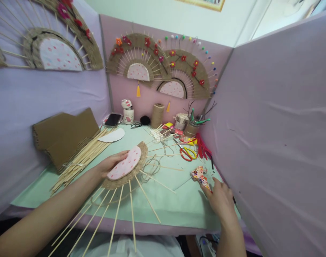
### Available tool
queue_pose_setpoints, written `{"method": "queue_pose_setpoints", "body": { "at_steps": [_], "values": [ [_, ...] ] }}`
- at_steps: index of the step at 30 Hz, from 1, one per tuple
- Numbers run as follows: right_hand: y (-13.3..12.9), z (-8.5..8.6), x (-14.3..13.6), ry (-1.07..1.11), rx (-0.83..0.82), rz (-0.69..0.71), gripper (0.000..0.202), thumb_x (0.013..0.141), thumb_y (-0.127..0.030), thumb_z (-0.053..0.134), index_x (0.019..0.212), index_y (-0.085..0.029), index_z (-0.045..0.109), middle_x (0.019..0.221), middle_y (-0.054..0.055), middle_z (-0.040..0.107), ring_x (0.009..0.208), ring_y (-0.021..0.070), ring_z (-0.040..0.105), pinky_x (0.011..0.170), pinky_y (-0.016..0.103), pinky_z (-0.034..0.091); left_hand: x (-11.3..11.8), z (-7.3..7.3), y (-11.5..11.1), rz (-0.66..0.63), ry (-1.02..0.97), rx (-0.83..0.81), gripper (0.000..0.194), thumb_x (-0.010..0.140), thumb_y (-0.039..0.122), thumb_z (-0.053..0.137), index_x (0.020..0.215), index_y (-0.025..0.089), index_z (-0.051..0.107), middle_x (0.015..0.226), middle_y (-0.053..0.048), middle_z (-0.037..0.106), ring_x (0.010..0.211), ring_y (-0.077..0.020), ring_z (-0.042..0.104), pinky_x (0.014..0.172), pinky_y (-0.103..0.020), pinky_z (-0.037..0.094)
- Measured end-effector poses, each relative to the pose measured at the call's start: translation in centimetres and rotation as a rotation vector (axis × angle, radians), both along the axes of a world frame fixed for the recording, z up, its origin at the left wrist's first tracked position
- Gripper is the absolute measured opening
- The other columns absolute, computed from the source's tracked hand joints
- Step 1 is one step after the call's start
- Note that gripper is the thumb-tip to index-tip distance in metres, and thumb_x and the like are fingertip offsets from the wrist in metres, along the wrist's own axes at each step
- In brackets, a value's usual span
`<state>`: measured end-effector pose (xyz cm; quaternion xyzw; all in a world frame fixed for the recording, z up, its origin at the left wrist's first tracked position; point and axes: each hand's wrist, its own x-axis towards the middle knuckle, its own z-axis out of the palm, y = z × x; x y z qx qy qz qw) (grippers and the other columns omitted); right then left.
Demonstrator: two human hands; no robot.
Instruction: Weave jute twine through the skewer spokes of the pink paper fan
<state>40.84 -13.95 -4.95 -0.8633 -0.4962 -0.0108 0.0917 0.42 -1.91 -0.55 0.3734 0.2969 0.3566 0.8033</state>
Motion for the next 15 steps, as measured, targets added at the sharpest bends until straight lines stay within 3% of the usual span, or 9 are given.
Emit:
{"method": "queue_pose_setpoints", "body": {
  "at_steps": [4,9,12,15],
  "values": [
    [1.5,-0.6,-1.2,0.061,-0.066,0.035,0.066,0.078,-0.052,0.043,0.129,-0.010,0.042,0.108,0.020,0.058,0.099,0.0314,0.057,0.081,0.039,0.043,-0.2,0.0,0.1,0.008,-0.006,-0.003,0.030,0.078,0.017,0.060,0.108,0.013,0.060,0.097,-0.009,0.068,0.080,-0.0159,0.065,0.073,-0.025,0.049],
    [2.7,-0.8,-1.9,0.060,-0.016,0.067,0.054,0.081,-0.044,0.041,0.119,-0.008,0.052,0.098,0.019,0.060,0.090,0.0291,0.059,0.078,0.036,0.043,-0.3,-0.1,0.2,-0.012,-0.034,-0.008,0.031,0.078,0.018,0.061,0.108,0.011,0.059,0.096,-0.010,0.068,0.078,-0.0156,0.066,0.070,-0.025,0.049],
    [2.3,-0.3,-1.6,0.104,0.117,0.088,0.050,0.079,-0.043,0.042,0.109,-0.007,0.057,0.090,0.019,0.060,0.087,0.0298,0.058,0.076,0.038,0.043,-0.3,-0.2,0.3,-0.010,-0.045,-0.017,0.032,0.079,0.018,0.060,0.110,0.010,0.058,0.096,-0.010,0.068,0.077,-0.0155,0.065,0.069,-0.024,0.050],
    [1.3,1.6,-2.3,0.326,0.376,0.101,0.048,0.075,-0.049,0.044,0.099,-0.010,0.059,0.081,0.014,0.060,0.076,0.0265,0.056,0.067,0.036,0.043,-0.3,-0.3,0.3,0.001,-0.053,-0.040,0.031,0.080,0.015,0.057,0.111,0.010,0.058,0.095,-0.010,0.069,0.077,-0.0156,0.066,0.070,-0.025,0.050]
  ]
}}
